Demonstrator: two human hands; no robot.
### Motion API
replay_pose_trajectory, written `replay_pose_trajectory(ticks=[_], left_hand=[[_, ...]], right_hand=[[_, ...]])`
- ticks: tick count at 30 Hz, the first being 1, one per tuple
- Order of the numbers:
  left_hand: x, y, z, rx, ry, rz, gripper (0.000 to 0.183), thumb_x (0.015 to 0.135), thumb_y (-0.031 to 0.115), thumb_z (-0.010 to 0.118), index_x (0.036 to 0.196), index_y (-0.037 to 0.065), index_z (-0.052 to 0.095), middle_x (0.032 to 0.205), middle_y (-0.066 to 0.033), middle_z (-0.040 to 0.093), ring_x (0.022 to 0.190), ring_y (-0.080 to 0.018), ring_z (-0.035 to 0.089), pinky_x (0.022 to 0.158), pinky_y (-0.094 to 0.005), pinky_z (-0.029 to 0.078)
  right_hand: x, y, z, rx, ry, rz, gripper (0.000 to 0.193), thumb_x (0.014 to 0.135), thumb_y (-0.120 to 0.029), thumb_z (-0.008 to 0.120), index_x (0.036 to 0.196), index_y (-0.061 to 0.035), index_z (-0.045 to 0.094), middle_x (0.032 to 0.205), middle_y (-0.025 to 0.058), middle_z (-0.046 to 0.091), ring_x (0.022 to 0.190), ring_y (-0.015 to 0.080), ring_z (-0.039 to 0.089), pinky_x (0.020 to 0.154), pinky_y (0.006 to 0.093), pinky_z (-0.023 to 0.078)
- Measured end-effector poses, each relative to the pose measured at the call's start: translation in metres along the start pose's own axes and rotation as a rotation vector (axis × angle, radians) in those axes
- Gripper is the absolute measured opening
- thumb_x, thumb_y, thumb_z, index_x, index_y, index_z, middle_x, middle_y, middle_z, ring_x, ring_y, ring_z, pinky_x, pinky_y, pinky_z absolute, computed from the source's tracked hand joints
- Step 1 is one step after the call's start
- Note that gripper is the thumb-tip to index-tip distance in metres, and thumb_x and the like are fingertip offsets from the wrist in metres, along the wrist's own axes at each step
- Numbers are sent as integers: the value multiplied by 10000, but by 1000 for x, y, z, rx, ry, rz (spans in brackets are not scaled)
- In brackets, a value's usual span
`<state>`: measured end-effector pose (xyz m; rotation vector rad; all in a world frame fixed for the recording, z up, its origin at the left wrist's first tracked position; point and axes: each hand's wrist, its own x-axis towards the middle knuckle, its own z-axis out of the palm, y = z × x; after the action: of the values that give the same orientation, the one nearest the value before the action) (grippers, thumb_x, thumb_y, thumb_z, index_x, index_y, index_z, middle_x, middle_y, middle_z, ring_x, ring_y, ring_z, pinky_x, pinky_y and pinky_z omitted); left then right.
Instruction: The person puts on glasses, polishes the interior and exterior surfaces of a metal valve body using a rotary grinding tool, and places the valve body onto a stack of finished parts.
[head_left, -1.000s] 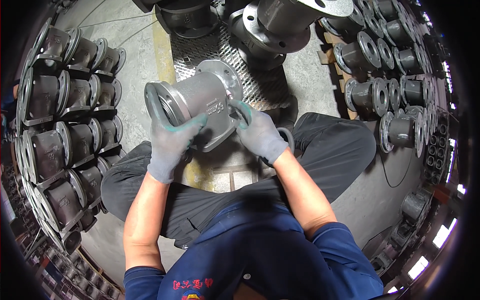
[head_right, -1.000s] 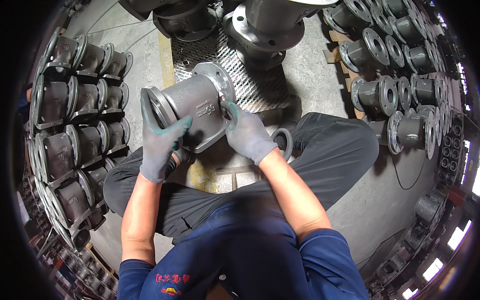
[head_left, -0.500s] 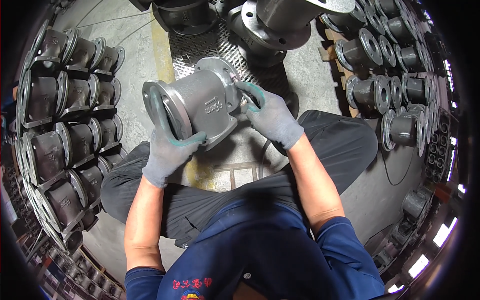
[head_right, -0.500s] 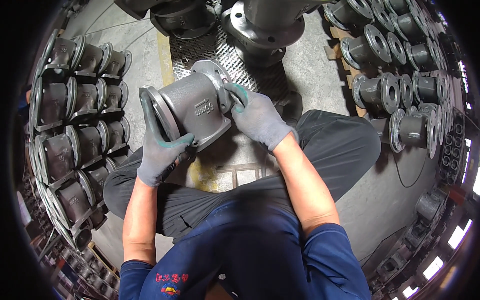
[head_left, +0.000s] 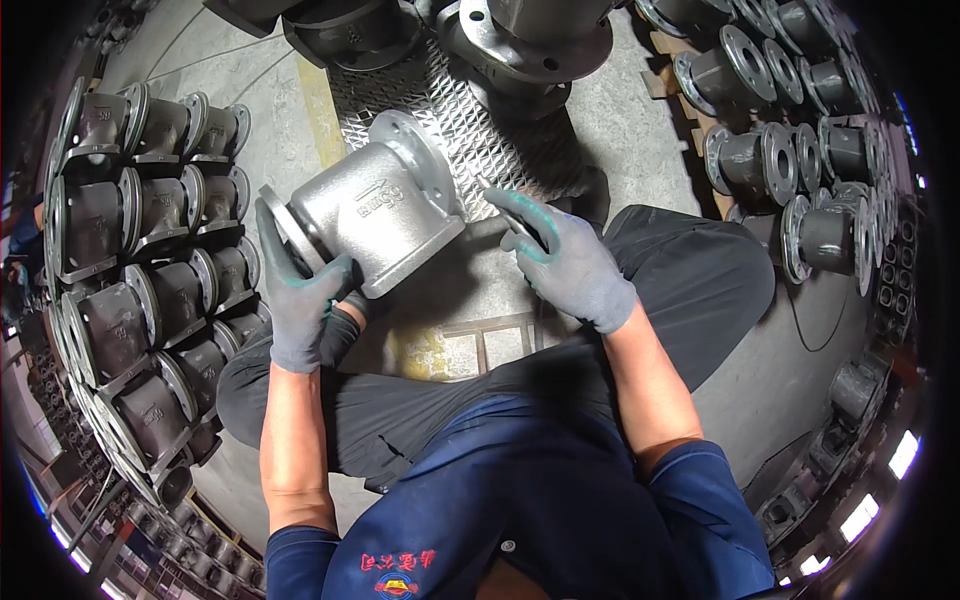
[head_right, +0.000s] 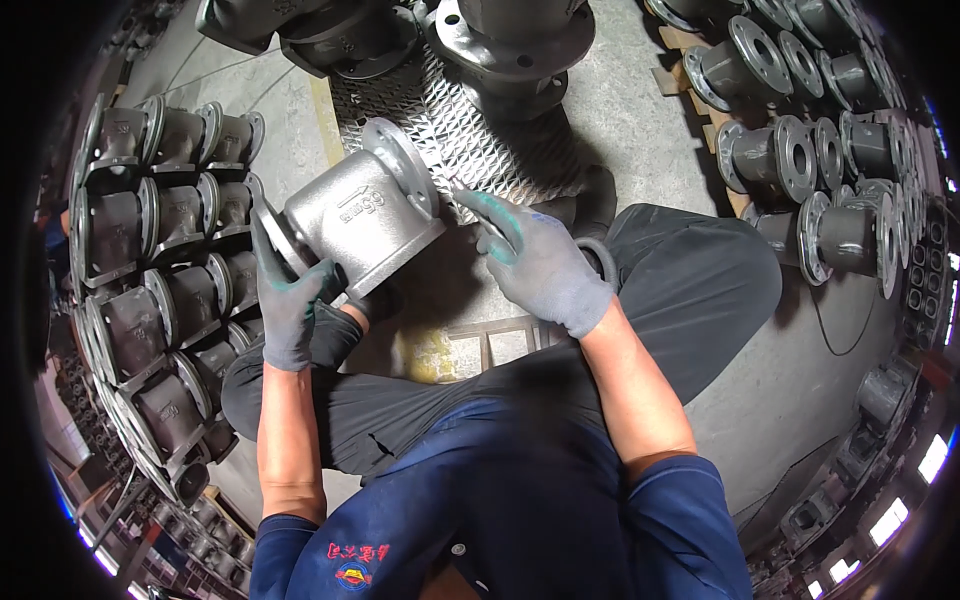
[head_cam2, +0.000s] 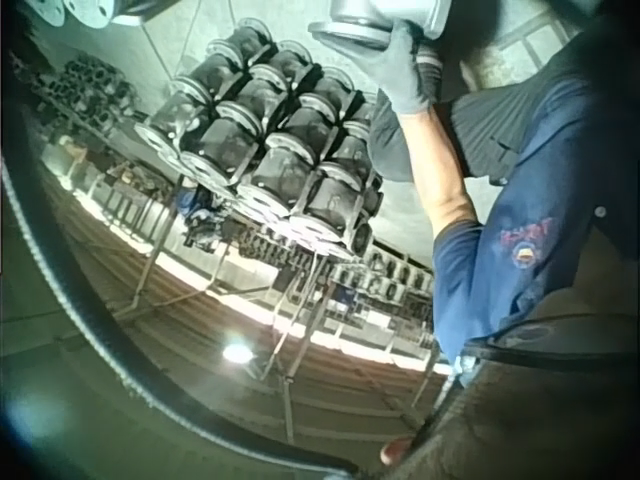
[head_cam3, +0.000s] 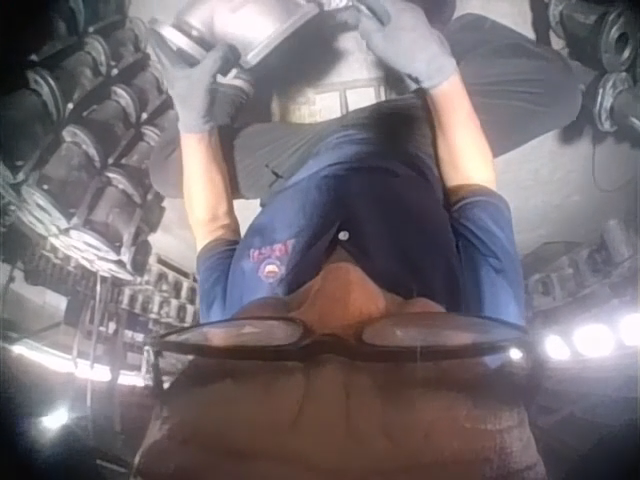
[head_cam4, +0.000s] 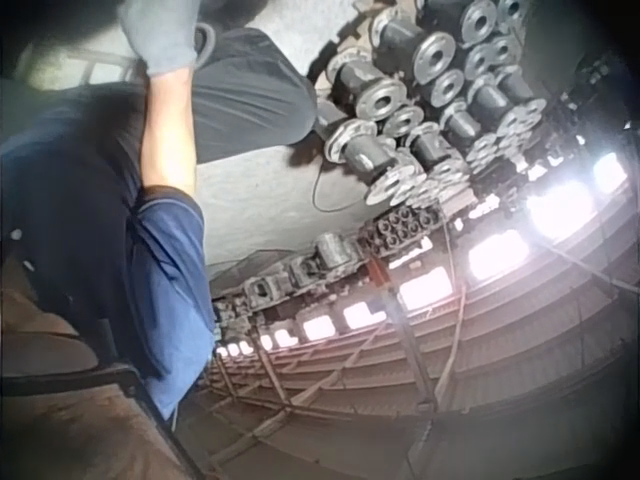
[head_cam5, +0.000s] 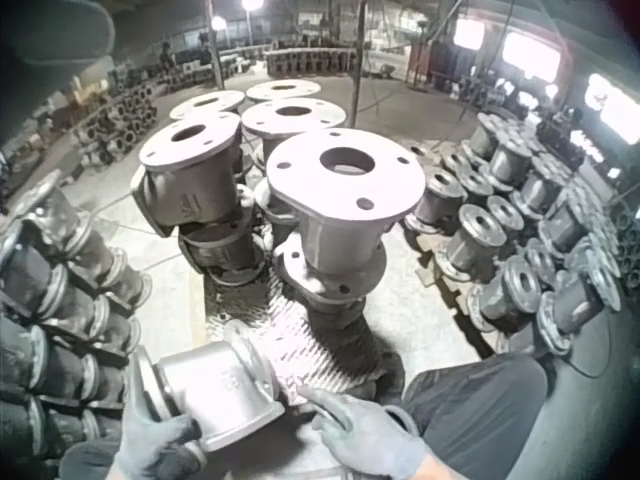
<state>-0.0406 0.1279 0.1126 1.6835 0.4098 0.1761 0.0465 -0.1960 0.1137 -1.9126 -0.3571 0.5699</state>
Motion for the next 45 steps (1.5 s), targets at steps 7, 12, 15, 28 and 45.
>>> replay_pose_trajectory(ticks=[7,12,15,28,45], left_hand=[[-6,-11,-16,162,19,-58,1113,843,-60,742,1807,92,206,1442,-111,623,1143,-167,669,925,-318,597],[-11,8,1,-110,36,-158,1108,846,-55,760,1801,100,220,1340,-102,678,1008,-161,692,812,-307,614],[-11,9,-5,-118,14,-224,1093,858,-71,749,1795,103,216,1267,-110,685,944,-169,714,772,-310,619],[-18,25,42,-347,109,-172,1210,995,-62,750,1766,99,-168,1034,-98,686,821,-146,692,711,-298,602],[-26,-8,48,9,117,-95,1269,956,31,848,1739,-65,-147,1306,-175,678,1045,-170,698,900,-301,606]], right_hand=[[12,-4,1,-50,-57,-61,596,985,-75,632,1577,-144,612,1180,225,759,1103,403,747,999,471,583],[24,-1,14,-14,-154,-80,592,999,-85,621,1587,-138,592,1214,243,755,1114,430,737,1007,475,574],[25,-18,11,-52,-138,-60,640,1002,-59,630,1634,-110,544,1162,172,773,1013,292,726,946,393,581],[-5,-23,83,300,137,219,573,966,-307,916,1391,-2,680,866,28,701,666,89,623,597,302,538],[79,-40,13,-685,-150,-114,317,1056,-180,609,1321,-11,645,1070,299,764,1041,488,740,938,577,584]])
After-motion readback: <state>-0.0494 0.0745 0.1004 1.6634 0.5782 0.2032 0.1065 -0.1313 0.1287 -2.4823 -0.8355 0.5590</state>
